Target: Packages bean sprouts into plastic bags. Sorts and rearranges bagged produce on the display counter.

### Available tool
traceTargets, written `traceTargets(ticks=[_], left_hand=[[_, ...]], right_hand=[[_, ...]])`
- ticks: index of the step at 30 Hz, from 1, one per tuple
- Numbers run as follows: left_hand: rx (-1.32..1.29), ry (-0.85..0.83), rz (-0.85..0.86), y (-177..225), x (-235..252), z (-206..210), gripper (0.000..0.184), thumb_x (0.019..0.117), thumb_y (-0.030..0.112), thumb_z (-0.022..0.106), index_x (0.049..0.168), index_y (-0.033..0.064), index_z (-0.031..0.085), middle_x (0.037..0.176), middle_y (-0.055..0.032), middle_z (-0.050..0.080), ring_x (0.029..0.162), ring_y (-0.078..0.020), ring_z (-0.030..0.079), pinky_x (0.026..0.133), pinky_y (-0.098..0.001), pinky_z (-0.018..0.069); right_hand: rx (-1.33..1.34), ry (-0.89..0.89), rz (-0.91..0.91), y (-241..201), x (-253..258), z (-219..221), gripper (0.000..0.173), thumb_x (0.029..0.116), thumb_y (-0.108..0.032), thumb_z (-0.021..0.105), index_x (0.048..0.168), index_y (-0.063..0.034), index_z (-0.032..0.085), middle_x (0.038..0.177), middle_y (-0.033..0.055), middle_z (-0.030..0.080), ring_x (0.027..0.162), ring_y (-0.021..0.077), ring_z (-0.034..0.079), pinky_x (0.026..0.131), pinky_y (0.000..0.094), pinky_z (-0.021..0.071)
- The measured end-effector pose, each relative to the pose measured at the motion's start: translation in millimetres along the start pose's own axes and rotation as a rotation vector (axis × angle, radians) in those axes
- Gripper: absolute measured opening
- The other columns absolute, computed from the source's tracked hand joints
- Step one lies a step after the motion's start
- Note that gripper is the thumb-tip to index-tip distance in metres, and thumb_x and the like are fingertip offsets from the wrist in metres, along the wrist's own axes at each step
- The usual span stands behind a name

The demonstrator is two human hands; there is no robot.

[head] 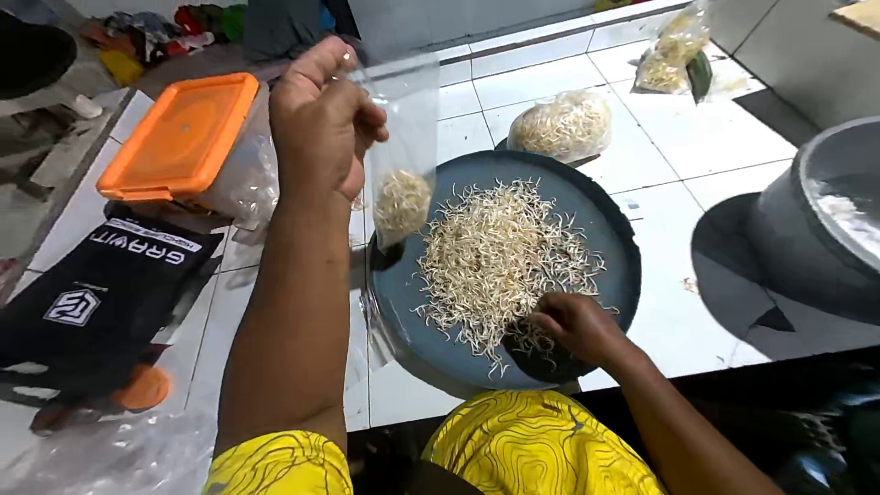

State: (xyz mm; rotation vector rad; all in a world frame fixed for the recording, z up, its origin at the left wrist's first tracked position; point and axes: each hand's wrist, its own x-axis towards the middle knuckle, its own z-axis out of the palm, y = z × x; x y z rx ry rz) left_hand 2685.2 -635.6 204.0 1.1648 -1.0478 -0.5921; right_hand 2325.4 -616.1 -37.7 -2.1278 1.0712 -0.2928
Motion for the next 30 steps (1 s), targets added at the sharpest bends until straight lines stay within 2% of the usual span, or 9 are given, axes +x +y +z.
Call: traceTargets(ticks=[3,7,11,13,15,20,22,27,30], left_hand=[[-0.056,0.135,0.040,-21.3,39.4,-20.6,0.030,0.0958,-0.003,0.054,0.126,0.0023,0.052,0.089,-0.0061,0.064,0.070,-0.0172,0.066,0.066,-0.0335,0.0613],[0.015,0.284,-0.072,-74.3,59.9,-73.5,0.040,0.0986,0.003,0.054,0.138,0.0020,0.046,0.104,-0.0086,0.062,0.078,-0.0174,0.067,0.071,-0.0347,0.0615],[0.243,0.390,-0.297,-127.8,26.1,-123.7,0.032,0.0934,-0.001,0.053,0.125,0.0020,0.047,0.107,-0.0110,0.057,0.081,-0.0183,0.069,0.074,-0.0371,0.0638],[0.355,0.452,-0.364,-143.0,-6.5,-141.5,0.060,0.0952,0.001,0.056,0.152,0.0054,0.034,0.130,-0.0194,0.055,0.085,-0.0236,0.072,0.073,-0.0395,0.0654],[0.572,0.469,-0.389,-150.2,-48.1,-150.6,0.069,0.1006,0.014,0.056,0.161,0.0102,0.022,0.150,-0.0222,0.045,0.090,-0.0255,0.074,0.074,-0.0417,0.0659],[0.901,0.145,-0.498,-146.2,-181.8,-130.3,0.059,0.1010,0.050,0.058,0.127,-0.0027,0.057,0.108,-0.0231,0.068,0.087,-0.0358,0.070,0.079,-0.0589,0.0588],[0.909,0.044,-0.594,-149.9,-218.9,-112.5,0.064,0.0922,0.054,0.071,0.121,-0.0019,0.063,0.108,-0.0209,0.069,0.096,-0.0348,0.069,0.087,-0.0578,0.0560],[0.728,-0.048,-0.600,-162.4,-251.7,-109.8,0.022,0.1006,0.023,0.067,0.101,0.0010,0.070,0.095,-0.0121,0.070,0.081,-0.0219,0.069,0.079,-0.0452,0.0597],[0.745,0.118,-0.321,-161.8,-257.3,-118.6,0.014,0.0988,0.012,0.060,0.093,0.0015,0.067,0.116,-0.0121,0.068,0.098,-0.0185,0.068,0.084,-0.0394,0.0591]], right_hand=[[-0.023,-0.047,0.055,14.1,-18.9,6.1,0.036,0.0992,-0.046,0.061,0.102,-0.0119,0.072,0.087,0.0047,0.070,0.079,0.0197,0.069,0.077,0.0474,0.0588],[-0.057,0.009,0.124,23.4,-33.5,11.0,0.036,0.0990,-0.048,0.061,0.102,-0.0138,0.071,0.087,0.0038,0.070,0.080,0.0208,0.069,0.076,0.0494,0.0585],[-0.114,0.148,0.061,24.5,-35.7,20.8,0.037,0.0992,-0.048,0.059,0.100,-0.0146,0.073,0.088,0.0027,0.071,0.079,0.0187,0.069,0.073,0.0474,0.0596],[-0.123,0.175,0.039,23.8,-35.7,23.2,0.037,0.0996,-0.049,0.058,0.100,-0.0154,0.073,0.088,0.0014,0.071,0.079,0.0167,0.069,0.072,0.0457,0.0597],[-0.132,0.192,0.037,23.1,-36.3,24.8,0.036,0.0996,-0.048,0.058,0.101,-0.0157,0.073,0.089,0.0010,0.071,0.079,0.0164,0.069,0.072,0.0452,0.0597],[-0.181,0.229,0.027,19.8,-36.0,27.1,0.036,0.0995,-0.046,0.059,0.101,-0.0134,0.073,0.088,0.0029,0.072,0.076,0.0177,0.069,0.069,0.0449,0.0597],[-0.192,0.232,0.017,18.4,-36.2,27.5,0.038,0.0998,-0.047,0.058,0.101,-0.0129,0.073,0.088,0.0030,0.072,0.076,0.0172,0.069,0.069,0.0434,0.0597],[-0.180,0.248,-0.014,7.9,-35.7,24.3,0.034,0.0993,-0.043,0.060,0.101,-0.0114,0.073,0.089,0.0030,0.072,0.076,0.0145,0.069,0.069,0.0393,0.0599],[-0.164,0.290,-0.090,-4.5,-33.2,24.0,0.030,0.0997,-0.037,0.061,0.101,-0.0102,0.073,0.089,0.0027,0.072,0.076,0.0121,0.068,0.069,0.0346,0.0601]])
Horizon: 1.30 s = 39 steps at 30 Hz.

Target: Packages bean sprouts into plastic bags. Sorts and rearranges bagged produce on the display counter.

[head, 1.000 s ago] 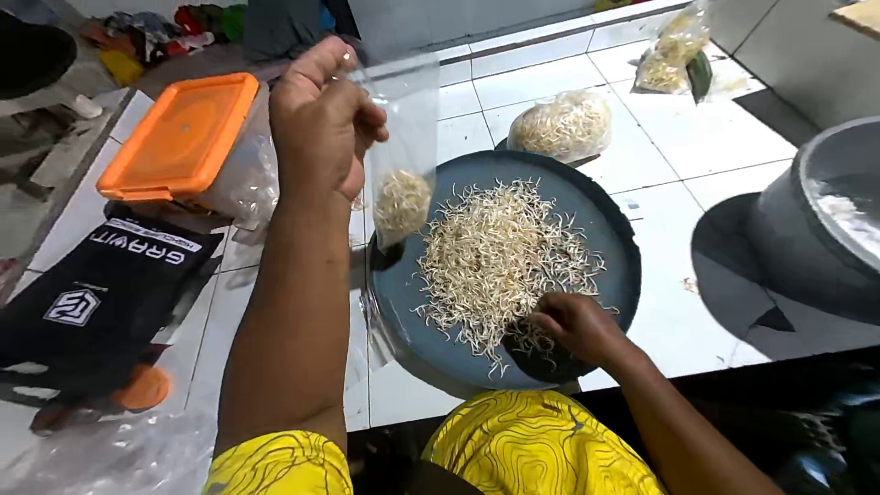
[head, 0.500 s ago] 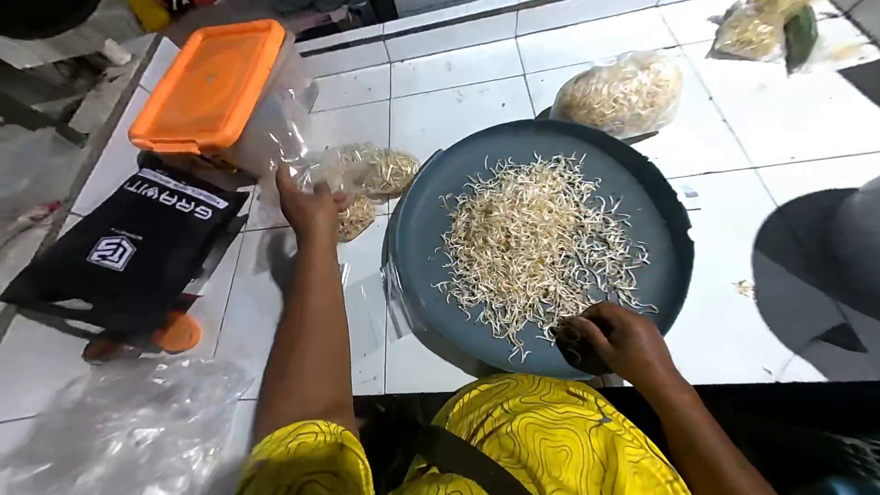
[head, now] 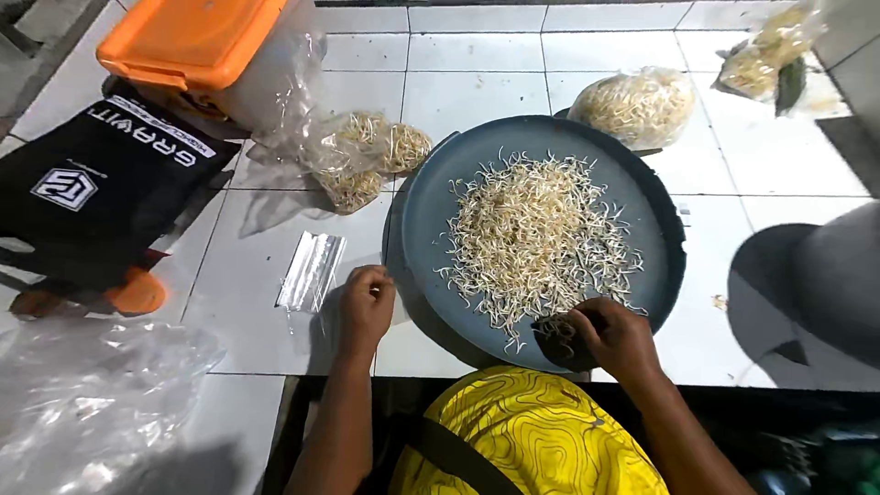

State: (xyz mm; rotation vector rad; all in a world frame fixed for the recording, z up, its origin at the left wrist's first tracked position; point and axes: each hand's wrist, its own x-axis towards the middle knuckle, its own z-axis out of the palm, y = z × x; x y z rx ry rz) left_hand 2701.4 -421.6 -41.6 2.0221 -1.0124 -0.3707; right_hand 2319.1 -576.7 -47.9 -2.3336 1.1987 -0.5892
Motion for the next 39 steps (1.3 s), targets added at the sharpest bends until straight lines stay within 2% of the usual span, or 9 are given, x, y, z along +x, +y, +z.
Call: traceTargets(ticks=[3,6,9,14,22,29,34,37,39], left_hand=[[0.005,0.121,0.055,8.6,-1.0,-1.4,0.016,0.1001,0.011,0.052,0.098,-0.0008,0.063,0.135,-0.0160,0.062,0.110,-0.0221,0.067,0.088,-0.0409,0.0577],[0.234,-0.087,0.020,5.7,-11.2,0.0,0.055,0.0886,0.009,0.069,0.139,-0.0021,0.052,0.154,-0.0211,0.046,0.132,-0.0359,0.056,0.105,-0.0568,0.0497],[0.552,-0.281,0.063,-24.6,-33.3,15.4,0.098,0.0869,0.054,0.071,0.161,0.0057,0.030,0.167,-0.0168,0.027,0.154,-0.0359,0.026,0.122,-0.0629,0.0247],[0.600,-0.015,0.200,-48.3,-59.2,36.2,0.036,0.1029,0.044,0.054,0.125,0.0240,0.074,0.146,-0.0014,0.060,0.145,-0.0306,0.045,0.119,-0.0627,0.0278],[0.205,0.119,0.190,-45.2,-46.4,28.9,0.026,0.1023,0.010,0.048,0.116,-0.0045,0.064,0.116,-0.0184,0.069,0.112,-0.0277,0.067,0.100,-0.0465,0.0536],[-0.540,-0.567,0.428,54.5,-49.6,-2.2,0.025,0.1082,0.016,0.044,0.110,-0.0022,0.061,0.104,-0.0092,0.066,0.094,-0.0120,0.065,0.085,-0.0319,0.0563],[-0.734,-0.499,0.359,88.6,-55.8,23.3,0.036,0.1077,0.030,0.051,0.121,-0.0044,0.053,0.101,-0.0100,0.063,0.084,-0.0140,0.065,0.073,-0.0318,0.0586],[-0.664,-0.508,0.282,82.7,-65.6,43.2,0.068,0.0899,0.037,0.079,0.133,-0.0043,0.046,0.116,-0.0139,0.065,0.089,-0.0175,0.071,0.075,-0.0354,0.0640],[-0.495,-0.540,0.280,77.9,-68.0,52.0,0.033,0.0949,0.016,0.071,0.121,-0.0022,0.063,0.106,-0.0112,0.071,0.092,-0.0163,0.071,0.084,-0.0356,0.0612]], right_hand=[[0.070,0.002,-0.126,-19.7,7.5,3.6,0.028,0.1007,-0.035,0.062,0.103,-0.0095,0.074,0.092,0.0033,0.072,0.079,0.0110,0.068,0.072,0.0313,0.0601],[0.155,-0.043,-0.197,-34.1,13.8,8.9,0.025,0.1005,-0.034,0.064,0.103,-0.0110,0.074,0.095,0.0020,0.072,0.080,0.0093,0.068,0.072,0.0294,0.0610],[0.165,-0.074,-0.196,-32.2,11.6,13.3,0.026,0.1008,-0.036,0.063,0.104,-0.0129,0.074,0.095,0.0000,0.072,0.080,0.0074,0.068,0.072,0.0280,0.0606],[0.192,-0.102,-0.145,-24.2,3.5,23.3,0.026,0.1015,-0.036,0.062,0.104,-0.0123,0.074,0.095,-0.0001,0.072,0.079,0.0064,0.068,0.071,0.0268,0.0606],[0.217,-0.121,-0.262,-54.2,9.3,22.1,0.024,0.1016,-0.035,0.063,0.103,-0.0140,0.074,0.094,-0.0011,0.071,0.083,0.0078,0.068,0.076,0.0297,0.0605],[0.504,-0.244,-0.443,-115.7,26.8,19.3,0.079,0.0942,-0.045,0.072,0.155,-0.0048,0.042,0.156,0.0156,0.047,0.142,0.0265,0.049,0.114,0.0484,0.0486],[0.621,-0.111,-0.370,-119.8,27.3,30.7,0.017,0.0961,-0.026,0.071,0.103,-0.0103,0.069,0.100,0.0013,0.072,0.092,0.0131,0.070,0.083,0.0363,0.0624],[0.688,0.041,-0.207,-110.0,27.8,20.9,0.016,0.0933,-0.015,0.070,0.105,-0.0065,0.066,0.099,0.0031,0.074,0.088,0.0158,0.073,0.079,0.0353,0.0644],[0.777,0.051,-0.128,-101.9,28.7,13.4,0.019,0.0915,-0.005,0.068,0.110,-0.0034,0.063,0.105,0.0072,0.076,0.096,0.0218,0.074,0.086,0.0393,0.0643]])
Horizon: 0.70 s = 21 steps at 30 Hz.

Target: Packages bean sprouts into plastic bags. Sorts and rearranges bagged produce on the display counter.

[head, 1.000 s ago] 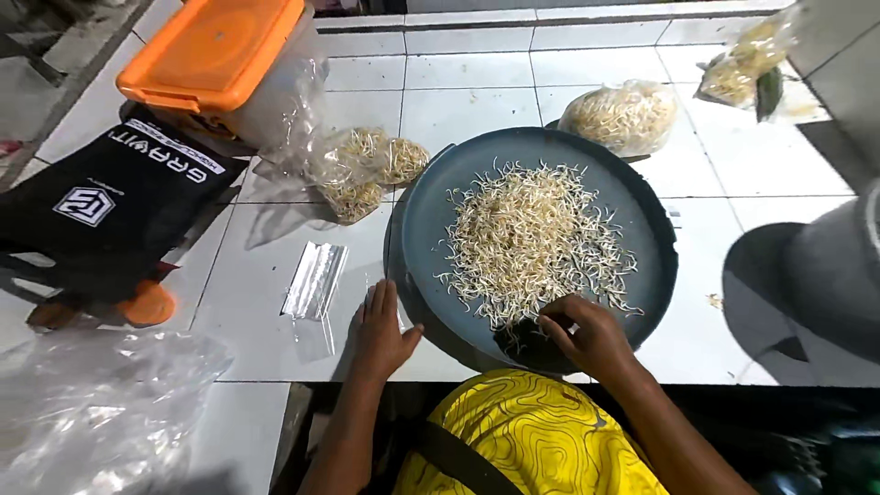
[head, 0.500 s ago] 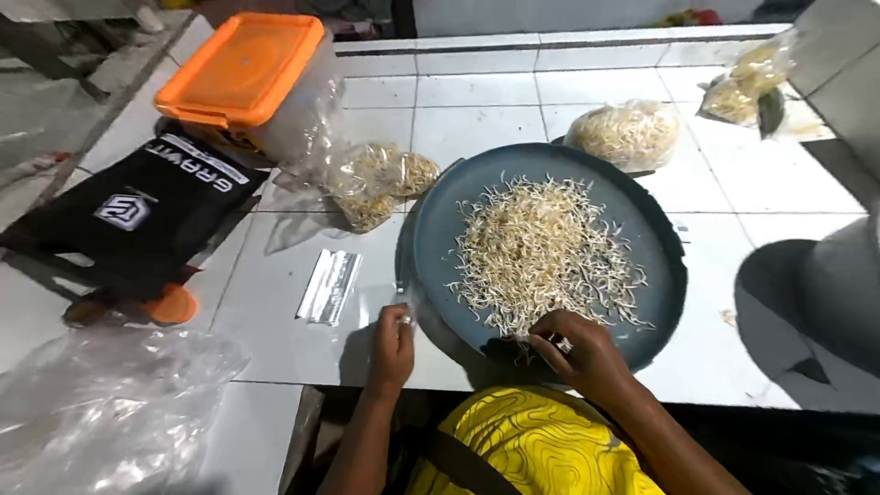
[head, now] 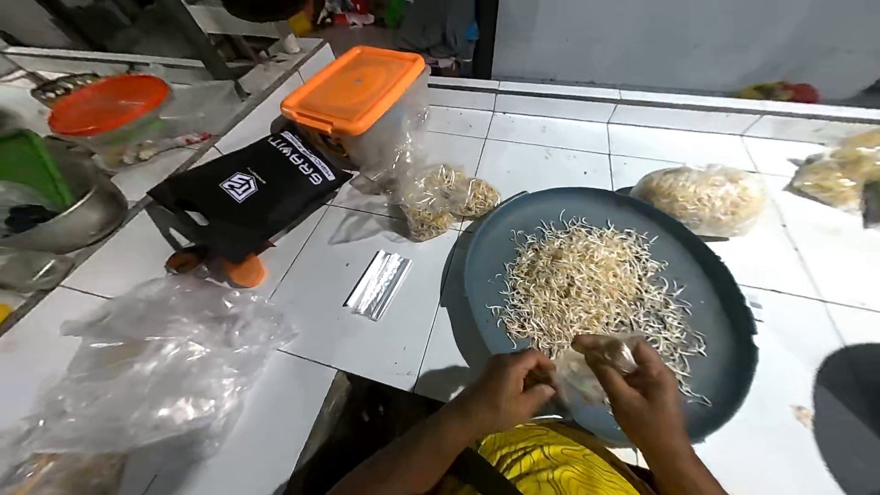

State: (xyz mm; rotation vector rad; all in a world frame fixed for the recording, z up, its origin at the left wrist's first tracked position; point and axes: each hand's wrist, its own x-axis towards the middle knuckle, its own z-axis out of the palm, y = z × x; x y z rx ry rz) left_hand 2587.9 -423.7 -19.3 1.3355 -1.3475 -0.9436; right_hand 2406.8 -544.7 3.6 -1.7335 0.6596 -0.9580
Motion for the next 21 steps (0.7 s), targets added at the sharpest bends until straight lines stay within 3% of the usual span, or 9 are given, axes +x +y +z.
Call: traceTargets(ticks=[2,4,7,8,10,11,15,18,21], left_hand=[[0.079,-0.002,0.005,-5.2,4.1,-1.8,0.016,0.1012,0.010,0.058,0.106,0.0001,0.069,0.094,-0.0095,0.070,0.086,-0.0153,0.068,0.081,-0.0339,0.0579],[0.063,0.039,0.021,-5.0,10.6,-9.8,0.017,0.1038,0.009,0.051,0.106,-0.0012,0.065,0.091,-0.0101,0.067,0.082,-0.0148,0.065,0.077,-0.0325,0.0566],[0.116,0.117,0.052,-0.5,17.1,-26.8,0.019,0.1045,0.007,0.048,0.109,-0.0032,0.063,0.097,-0.0126,0.067,0.087,-0.0165,0.066,0.081,-0.0335,0.0571],[0.190,0.124,0.057,2.0,18.5,-32.5,0.020,0.1046,0.008,0.048,0.109,-0.0025,0.065,0.099,-0.0131,0.068,0.090,-0.0183,0.067,0.084,-0.0351,0.0570],[0.415,0.093,0.030,6.1,20.4,-42.2,0.021,0.1032,0.010,0.051,0.109,0.0018,0.069,0.103,-0.0126,0.069,0.097,-0.0232,0.068,0.090,-0.0421,0.0562],[0.520,0.075,0.004,7.3,21.0,-45.4,0.020,0.1027,0.011,0.052,0.108,0.0044,0.070,0.105,-0.0114,0.069,0.100,-0.0245,0.068,0.091,-0.0454,0.0556],[0.685,0.010,-0.093,5.1,22.5,-53.0,0.022,0.1044,0.015,0.049,0.111,0.0089,0.069,0.113,-0.0089,0.068,0.109,-0.0256,0.066,0.097,-0.0504,0.0524],[0.663,-0.012,-0.145,9.6,21.0,-55.3,0.023,0.1058,0.015,0.047,0.116,0.0062,0.065,0.108,-0.0130,0.069,0.103,-0.0296,0.068,0.091,-0.0520,0.0542],[0.573,0.027,-0.056,11.6,15.9,-58.7,0.023,0.1076,0.019,0.046,0.118,0.0061,0.062,0.087,-0.0139,0.069,0.079,-0.0302,0.070,0.073,-0.0498,0.0585]], right_hand=[[0.144,0.043,0.095,0.8,-0.5,-9.1,0.024,0.0878,-0.002,0.070,0.109,-0.0056,0.062,0.100,0.0062,0.076,0.089,0.0216,0.075,0.082,0.0390,0.0649],[0.266,0.069,0.208,2.9,-0.4,-18.9,0.036,0.0826,-0.008,0.078,0.113,-0.0145,0.060,0.093,-0.0010,0.072,0.081,0.0149,0.071,0.075,0.0347,0.0635],[0.264,-0.067,0.303,4.1,0.2,-36.3,0.065,0.0805,-0.018,0.083,0.140,-0.0135,0.056,0.119,-0.0018,0.068,0.086,0.0101,0.067,0.077,0.0301,0.0617],[0.233,-0.120,0.305,4.5,-0.7,-41.0,0.059,0.0809,-0.016,0.082,0.136,-0.0133,0.061,0.122,-0.0011,0.068,0.088,0.0102,0.067,0.077,0.0293,0.0611],[0.162,-0.174,0.264,5.3,-2.2,-44.8,0.026,0.0796,-0.012,0.083,0.104,-0.0187,0.076,0.101,-0.0043,0.074,0.083,0.0084,0.069,0.072,0.0265,0.0608],[0.099,-0.206,0.213,7.0,-2.1,-46.2,0.017,0.0804,-0.014,0.083,0.093,-0.0218,0.074,0.099,-0.0075,0.071,0.086,0.0061,0.067,0.074,0.0246,0.0598],[-0.125,-0.236,-0.035,13.5,3.5,-50.1,0.016,0.0832,-0.020,0.080,0.082,-0.0151,0.065,0.136,0.0021,0.063,0.127,0.0173,0.058,0.100,0.0357,0.0535],[-0.121,-0.233,0.002,-1.4,5.0,-50.0,0.013,0.0880,-0.015,0.077,0.095,-0.0188,0.068,0.104,-0.0069,0.074,0.097,0.0099,0.071,0.084,0.0314,0.0621],[-0.102,-0.287,0.113,-7.5,6.4,-59.4,0.016,0.0925,-0.008,0.071,0.108,-0.0128,0.070,0.097,-0.0062,0.075,0.084,0.0080,0.072,0.078,0.0295,0.0634]])
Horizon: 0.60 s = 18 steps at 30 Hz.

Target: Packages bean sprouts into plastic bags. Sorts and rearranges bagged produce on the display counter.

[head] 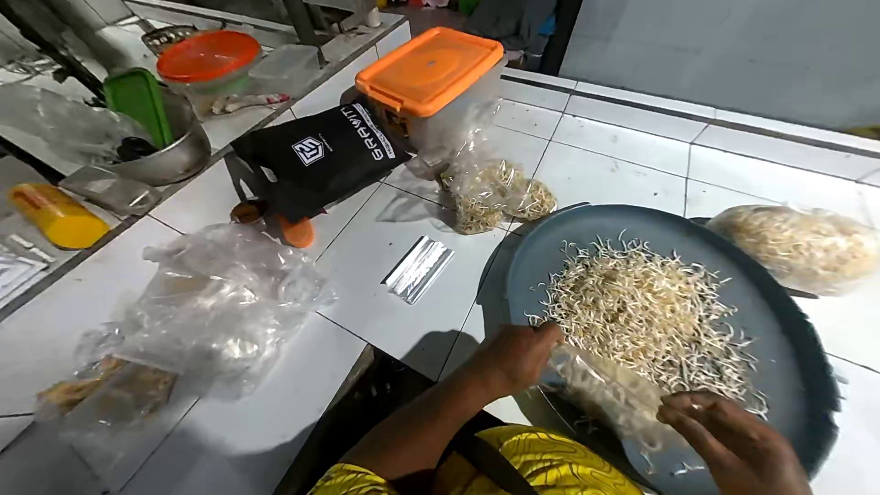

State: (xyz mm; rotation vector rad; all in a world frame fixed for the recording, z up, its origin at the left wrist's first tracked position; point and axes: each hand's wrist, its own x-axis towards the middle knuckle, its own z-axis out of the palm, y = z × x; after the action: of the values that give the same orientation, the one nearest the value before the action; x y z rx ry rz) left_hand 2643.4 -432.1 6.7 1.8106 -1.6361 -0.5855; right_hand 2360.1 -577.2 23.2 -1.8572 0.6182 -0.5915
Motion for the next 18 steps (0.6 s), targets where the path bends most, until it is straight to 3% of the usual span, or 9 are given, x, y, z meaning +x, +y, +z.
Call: traceTargets(ticks=[3,4,6,8,12,16,18], left_hand=[[-0.115,-0.055,0.108,-1.9,-3.6,-3.1,0.035,0.0990,0.036,0.068,0.117,0.0053,0.066,0.077,-0.0111,0.067,0.066,-0.0251,0.065,0.067,-0.0466,0.0565],[-0.109,-0.113,0.124,-2.7,-3.8,-1.9,0.039,0.0948,0.038,0.073,0.114,0.0055,0.068,0.078,-0.0110,0.068,0.068,-0.0250,0.066,0.068,-0.0478,0.0572],[-0.044,-0.255,0.122,-5.4,-3.0,1.2,0.029,0.0951,0.032,0.073,0.108,0.0062,0.072,0.089,-0.0110,0.073,0.082,-0.0263,0.070,0.079,-0.0507,0.0582],[0.027,-0.324,0.097,-11.7,-1.5,2.8,0.017,0.0966,0.021,0.069,0.101,0.0057,0.074,0.098,-0.0116,0.073,0.096,-0.0278,0.070,0.089,-0.0508,0.0565],[-0.108,-0.122,-0.009,-30.2,-2.1,-12.1,0.011,0.0941,0.010,0.067,0.098,0.0028,0.075,0.099,-0.0121,0.071,0.096,-0.0236,0.068,0.090,-0.0425,0.0563],[-0.451,0.119,-0.072,-46.3,-0.5,-22.0,0.017,0.0978,0.019,0.067,0.101,0.0029,0.074,0.090,-0.0034,0.072,0.081,-0.0079,0.067,0.079,-0.0278,0.0578],[-0.450,0.184,-0.085,-46.5,1.3,-21.4,0.020,0.1003,0.020,0.062,0.099,0.0027,0.072,0.085,-0.0025,0.070,0.076,-0.0080,0.066,0.073,-0.0282,0.0578]], right_hand=[[0.002,0.108,0.017,4.2,0.8,-12.7,0.017,0.0925,-0.004,0.069,0.105,-0.0149,0.070,0.095,-0.0097,0.074,0.081,0.0047,0.070,0.078,0.0271,0.0618],[0.005,0.152,0.024,4.7,-0.1,-17.9,0.016,0.0921,-0.003,0.069,0.102,-0.0152,0.069,0.093,-0.0103,0.074,0.080,0.0045,0.070,0.076,0.0271,0.0616],[0.009,0.230,0.029,7.1,-2.1,-27.1,0.012,0.0913,-0.003,0.069,0.096,-0.0135,0.068,0.086,-0.0094,0.073,0.074,0.0052,0.069,0.070,0.0265,0.0613],[0.035,0.267,0.032,12.3,-5.4,-37.0,0.009,0.0945,-0.006,0.067,0.099,-0.0139,0.069,0.087,-0.0087,0.073,0.073,0.0059,0.069,0.068,0.0263,0.0614],[0.160,0.317,0.035,21.7,-13.5,-53.8,0.016,0.0995,-0.009,0.062,0.110,-0.0157,0.071,0.098,-0.0067,0.074,0.076,0.0070,0.069,0.070,0.0265,0.0608],[0.110,0.493,0.073,25.1,-18.3,-51.6,0.009,0.1005,-0.017,0.062,0.094,-0.0211,0.067,0.079,-0.0123,0.068,0.061,0.0024,0.062,0.057,0.0216,0.0566],[0.028,0.572,0.120,22.6,-12.8,-41.5,0.022,0.1042,-0.028,0.057,0.084,-0.0231,0.061,0.069,-0.0156,0.058,0.053,-0.0011,0.053,0.049,0.0195,0.0493]])
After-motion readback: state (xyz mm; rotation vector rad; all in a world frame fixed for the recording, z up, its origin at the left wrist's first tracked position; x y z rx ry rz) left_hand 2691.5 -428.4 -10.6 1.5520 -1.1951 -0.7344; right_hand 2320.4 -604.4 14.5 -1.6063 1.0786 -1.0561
